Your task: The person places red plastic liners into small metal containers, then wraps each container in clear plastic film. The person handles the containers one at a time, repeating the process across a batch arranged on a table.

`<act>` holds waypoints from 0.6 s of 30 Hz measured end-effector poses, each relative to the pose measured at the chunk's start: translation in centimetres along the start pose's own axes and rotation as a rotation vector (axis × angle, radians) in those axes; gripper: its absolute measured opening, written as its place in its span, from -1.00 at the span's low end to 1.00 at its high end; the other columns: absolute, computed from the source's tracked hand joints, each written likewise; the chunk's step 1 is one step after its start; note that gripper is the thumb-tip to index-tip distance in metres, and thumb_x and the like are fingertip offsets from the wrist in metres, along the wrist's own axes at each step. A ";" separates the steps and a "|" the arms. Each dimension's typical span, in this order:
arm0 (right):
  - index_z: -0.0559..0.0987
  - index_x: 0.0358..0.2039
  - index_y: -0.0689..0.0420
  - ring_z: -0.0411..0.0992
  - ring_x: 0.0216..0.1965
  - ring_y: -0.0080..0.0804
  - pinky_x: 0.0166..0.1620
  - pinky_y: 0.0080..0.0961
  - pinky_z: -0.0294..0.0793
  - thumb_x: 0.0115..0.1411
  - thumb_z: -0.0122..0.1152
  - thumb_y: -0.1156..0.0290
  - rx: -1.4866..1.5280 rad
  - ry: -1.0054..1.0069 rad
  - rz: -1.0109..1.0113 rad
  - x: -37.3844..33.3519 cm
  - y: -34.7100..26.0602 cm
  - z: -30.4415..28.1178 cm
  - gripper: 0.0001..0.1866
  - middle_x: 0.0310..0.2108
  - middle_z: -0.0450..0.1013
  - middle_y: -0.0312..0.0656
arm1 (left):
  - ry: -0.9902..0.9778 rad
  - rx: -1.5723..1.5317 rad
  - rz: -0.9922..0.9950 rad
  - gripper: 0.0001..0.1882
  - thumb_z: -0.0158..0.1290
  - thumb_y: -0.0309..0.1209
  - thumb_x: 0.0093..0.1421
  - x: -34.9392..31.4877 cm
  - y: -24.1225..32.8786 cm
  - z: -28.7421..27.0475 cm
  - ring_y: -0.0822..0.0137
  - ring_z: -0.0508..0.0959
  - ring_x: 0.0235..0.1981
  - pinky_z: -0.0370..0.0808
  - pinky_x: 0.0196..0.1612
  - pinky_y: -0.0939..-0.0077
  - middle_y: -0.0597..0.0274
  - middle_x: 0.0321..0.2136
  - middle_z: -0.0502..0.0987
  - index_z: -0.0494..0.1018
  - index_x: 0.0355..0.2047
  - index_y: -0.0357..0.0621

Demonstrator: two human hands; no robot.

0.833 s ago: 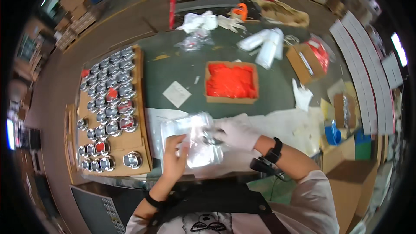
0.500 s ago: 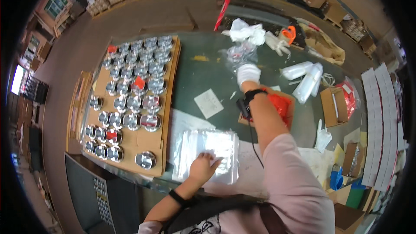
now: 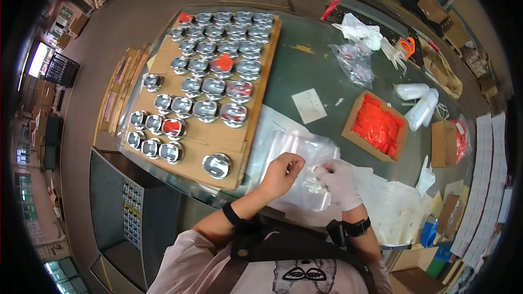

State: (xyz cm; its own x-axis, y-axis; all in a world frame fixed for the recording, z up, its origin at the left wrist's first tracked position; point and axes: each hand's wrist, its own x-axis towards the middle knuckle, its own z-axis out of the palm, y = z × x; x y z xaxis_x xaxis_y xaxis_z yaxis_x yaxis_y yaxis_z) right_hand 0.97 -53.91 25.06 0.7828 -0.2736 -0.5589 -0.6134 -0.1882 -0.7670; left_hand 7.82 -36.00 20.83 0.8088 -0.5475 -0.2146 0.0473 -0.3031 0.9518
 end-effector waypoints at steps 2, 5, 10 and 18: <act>0.56 -0.49 0.33 0.35 -0.60 -0.56 -0.52 -0.58 0.35 0.09 0.31 0.33 0.265 0.066 -0.021 -1.2 -3.3 2.5 -0.73 -0.59 0.45 -0.23 | -0.098 -0.265 0.035 -0.75 0.09 -0.43 0.25 -1.0 1.8 -1.9 0.47 0.50 -0.42 0.48 -0.38 0.56 0.26 -0.34 0.53 0.45 -0.10 -0.30; 0.56 -0.46 0.28 0.32 -0.64 -0.56 -0.53 -0.57 0.34 0.19 0.21 0.29 0.016 0.035 -0.301 -1.0 -5.9 7.1 -0.73 -0.67 0.37 -0.29 | -0.070 -0.348 0.076 -0.72 0.09 -0.40 0.26 -3.8 3.1 -5.6 0.50 0.46 -0.47 0.45 -0.41 0.57 0.30 -0.38 0.55 0.46 -0.06 -0.27; 0.55 -0.40 0.24 0.41 -0.64 -0.32 -0.52 -0.40 0.42 0.22 0.13 0.21 -0.018 0.040 -0.810 4.9 -11.8 13.1 -0.70 -0.62 0.42 -0.11 | 0.477 -0.577 -0.060 -0.75 0.08 -0.39 0.26 -9.7 2.6 -20.6 0.63 0.45 -0.47 0.39 -0.42 0.72 0.42 -0.44 0.53 0.53 -0.09 -0.20; 0.59 -0.35 0.19 0.54 -0.29 -0.06 -0.20 -0.31 0.52 0.17 0.03 0.38 -1.020 0.222 -0.495 9.3 -15.2 18.7 -0.80 -0.43 0.53 0.00 | 0.518 0.081 0.310 -0.79 0.00 -0.39 0.30 -8.4 6.0 -27.3 0.41 0.48 -0.47 0.42 -0.37 0.50 0.29 -0.49 0.51 0.52 -0.14 -0.21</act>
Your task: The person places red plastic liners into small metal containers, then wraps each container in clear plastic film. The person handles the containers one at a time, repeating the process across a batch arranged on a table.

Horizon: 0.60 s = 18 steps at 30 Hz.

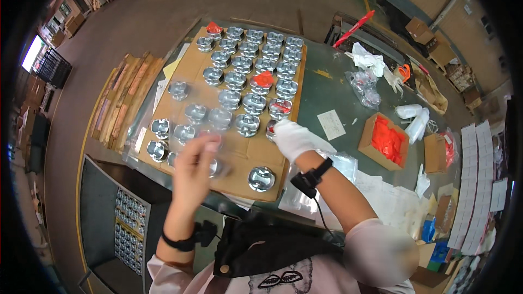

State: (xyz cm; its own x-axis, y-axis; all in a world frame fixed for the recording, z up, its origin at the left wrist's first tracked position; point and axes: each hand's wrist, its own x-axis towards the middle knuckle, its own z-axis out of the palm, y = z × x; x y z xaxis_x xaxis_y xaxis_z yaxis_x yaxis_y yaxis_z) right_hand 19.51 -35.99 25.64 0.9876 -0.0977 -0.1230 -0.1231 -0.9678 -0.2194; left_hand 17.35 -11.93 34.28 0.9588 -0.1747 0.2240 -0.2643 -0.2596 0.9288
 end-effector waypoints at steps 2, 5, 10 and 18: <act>0.60 -0.31 0.23 0.56 -0.32 -0.14 -0.23 -0.36 0.52 0.18 0.03 0.38 0.221 -0.058 -0.031 -1.9 3.1 -3.5 -0.77 -0.43 0.54 -0.02 | -0.090 0.210 0.199 -0.83 0.00 -0.41 0.25 0.8 0.1 4.9 0.19 0.55 -0.41 0.48 -0.34 0.33 0.09 -0.45 0.54 0.52 -0.25 -0.23; 0.57 -0.13 0.29 0.51 -0.39 -0.37 -0.24 -0.49 0.49 0.22 0.10 0.30 0.980 0.153 0.256 -10.7 10.6 -5.5 -0.66 -0.33 0.54 -0.10 | -0.521 0.455 0.184 -0.85 -0.03 -0.46 0.17 -0.3 -1.3 14.3 -0.01 0.56 -0.32 0.51 -0.31 0.18 -0.07 -0.40 0.53 0.48 -0.30 -0.22; 0.37 0.01 0.32 0.56 -0.39 -0.42 -0.36 -0.58 0.58 0.28 -0.04 0.48 1.235 0.678 0.459 -23.9 13.0 -5.5 -0.69 -0.22 0.49 -0.06 | -1.115 0.278 0.260 -0.78 -0.08 -0.39 0.22 -10.1 -7.3 32.2 -0.04 0.56 -0.18 0.51 -0.16 0.12 -0.14 -0.27 0.54 0.52 -0.25 -0.17; 0.32 0.09 0.29 0.50 -0.27 0.00 -0.25 -0.33 0.55 0.09 0.16 0.38 0.384 0.157 0.394 -31.2 19.7 9.0 -0.46 -0.11 0.43 0.12 | -0.844 0.237 0.119 -0.77 -0.01 -0.25 0.26 -14.2 -1.3 37.1 -0.05 0.57 -0.33 0.51 -0.23 0.16 -0.05 -0.32 0.58 0.55 -0.21 -0.05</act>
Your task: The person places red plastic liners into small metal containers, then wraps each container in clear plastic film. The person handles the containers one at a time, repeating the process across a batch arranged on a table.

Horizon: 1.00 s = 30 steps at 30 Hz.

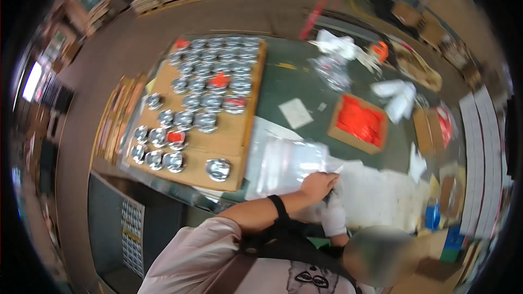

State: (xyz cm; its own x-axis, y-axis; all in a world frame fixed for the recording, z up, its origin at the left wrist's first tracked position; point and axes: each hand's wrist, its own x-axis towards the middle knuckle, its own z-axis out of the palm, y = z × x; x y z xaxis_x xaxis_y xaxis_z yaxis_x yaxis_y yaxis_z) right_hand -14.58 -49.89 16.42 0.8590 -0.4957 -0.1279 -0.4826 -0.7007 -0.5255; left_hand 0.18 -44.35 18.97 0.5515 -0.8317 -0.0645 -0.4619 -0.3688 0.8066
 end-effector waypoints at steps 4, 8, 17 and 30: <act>0.38 0.07 0.23 0.44 -0.06 -0.13 0.00 -0.34 0.42 0.31 -0.08 0.21 -0.357 -0.047 0.098 2.6 5.7 -1.1 -0.56 -0.02 0.41 0.00 | -0.059 -0.102 0.400 -0.75 0.00 -0.32 0.26 -2.5 6.1 4.8 -0.03 0.59 -0.34 0.55 -0.22 0.23 -0.05 -0.28 0.59 0.54 -0.12 -0.11; 0.38 0.12 0.25 0.48 -0.08 -0.18 -0.03 -0.28 0.43 0.29 0.02 0.27 0.744 0.176 0.289 1.3 8.1 -8.4 -0.54 -0.12 0.47 0.11 | -0.123 -0.489 0.092 -0.72 -0.09 -0.31 0.36 1.0 8.6 7.3 0.29 0.58 -0.44 0.53 -0.31 0.49 0.20 -0.40 0.61 0.50 -0.04 -0.16; 0.47 -0.07 0.28 0.52 -0.24 -0.11 -0.14 -0.39 0.50 0.13 0.24 0.39 0.649 0.253 0.641 -0.6 9.5 -11.1 -0.63 -0.22 0.51 0.04 | -0.199 0.176 0.380 -0.76 0.04 -0.39 0.19 4.6 9.8 7.4 0.10 0.45 -0.15 0.43 -0.11 0.30 -0.02 -0.23 0.36 0.51 -0.17 -0.23; 0.51 -0.24 0.07 0.52 -0.30 -0.16 -0.26 -0.18 0.53 0.12 -0.03 0.42 -0.351 -0.115 -0.047 1.9 10.8 -10.0 -0.79 -0.34 0.51 -0.05 | -0.214 0.056 0.349 -0.63 0.11 -0.41 0.05 4.2 3.2 8.8 0.06 0.42 -0.16 0.43 -0.16 0.20 -0.02 -0.21 0.33 0.46 -0.08 -0.09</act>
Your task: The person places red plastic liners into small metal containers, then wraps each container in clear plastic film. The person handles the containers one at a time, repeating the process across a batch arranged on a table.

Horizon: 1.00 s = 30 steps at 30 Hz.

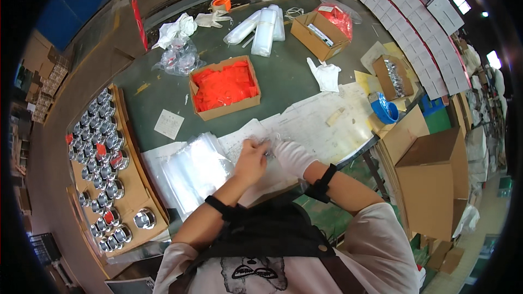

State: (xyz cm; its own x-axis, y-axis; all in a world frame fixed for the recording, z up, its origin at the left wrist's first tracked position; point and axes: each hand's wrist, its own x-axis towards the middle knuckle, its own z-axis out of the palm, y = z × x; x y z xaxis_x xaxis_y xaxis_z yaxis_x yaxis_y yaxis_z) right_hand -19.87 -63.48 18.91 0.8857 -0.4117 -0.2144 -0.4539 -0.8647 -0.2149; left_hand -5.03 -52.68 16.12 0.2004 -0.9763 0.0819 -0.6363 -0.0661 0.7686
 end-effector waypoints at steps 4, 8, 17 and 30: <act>0.50 -0.15 0.08 0.49 -0.46 -0.19 -0.43 -0.25 0.50 0.11 -0.01 0.41 0.162 0.272 -0.273 -0.4 3.1 0.6 -0.72 -0.44 0.48 -0.11 | -0.146 0.519 0.066 -0.64 0.05 -0.36 0.09 -0.4 1.7 0.2 0.07 0.43 -0.15 0.42 -0.16 0.13 0.02 -0.16 0.32 0.47 -0.06 -0.04; 0.52 -0.21 0.07 0.52 -0.41 -0.19 -0.39 -0.23 0.52 0.15 -0.02 0.40 -0.054 0.153 -0.009 -1.6 -1.6 -5.2 -0.79 -0.42 0.48 -0.11 | -0.346 0.488 -0.031 -0.67 0.09 -0.31 0.10 1.4 2.1 -0.9 0.02 0.45 -0.13 0.44 -0.14 0.13 0.02 -0.10 0.33 0.53 -0.11 -0.08; 0.52 -0.29 0.25 0.54 -0.40 -0.21 -0.28 -0.34 0.54 0.25 0.01 0.33 0.497 0.041 0.034 3.3 -1.2 -3.6 -0.77 -0.38 0.51 -0.05 | 0.193 -0.176 -0.293 -0.70 0.13 -0.41 0.17 -3.9 -0.7 -11.9 0.19 0.56 -0.25 0.51 -0.25 0.46 0.01 -0.18 0.46 0.52 -0.07 -0.16; 0.56 -0.15 0.17 0.48 -0.03 -0.01 0.03 -0.15 0.45 0.26 -0.14 0.20 0.370 0.261 0.278 46.8 -7.8 -12.3 -0.61 -0.09 0.49 0.11 | 0.154 0.234 -0.784 -0.61 0.21 -0.06 0.07 -6.7 -4.9 -9.6 0.07 0.57 -0.43 0.51 -0.36 0.22 0.05 -0.48 0.54 0.47 -0.51 -0.17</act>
State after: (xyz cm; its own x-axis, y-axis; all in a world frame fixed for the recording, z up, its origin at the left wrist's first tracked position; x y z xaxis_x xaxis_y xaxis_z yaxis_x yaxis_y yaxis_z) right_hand 26.31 -79.56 22.22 0.7006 -0.7094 -0.0772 -0.6370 -0.5729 -0.5158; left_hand 3.91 -43.87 17.85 0.7387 -0.5915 -0.3233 -0.4051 -0.7728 0.4885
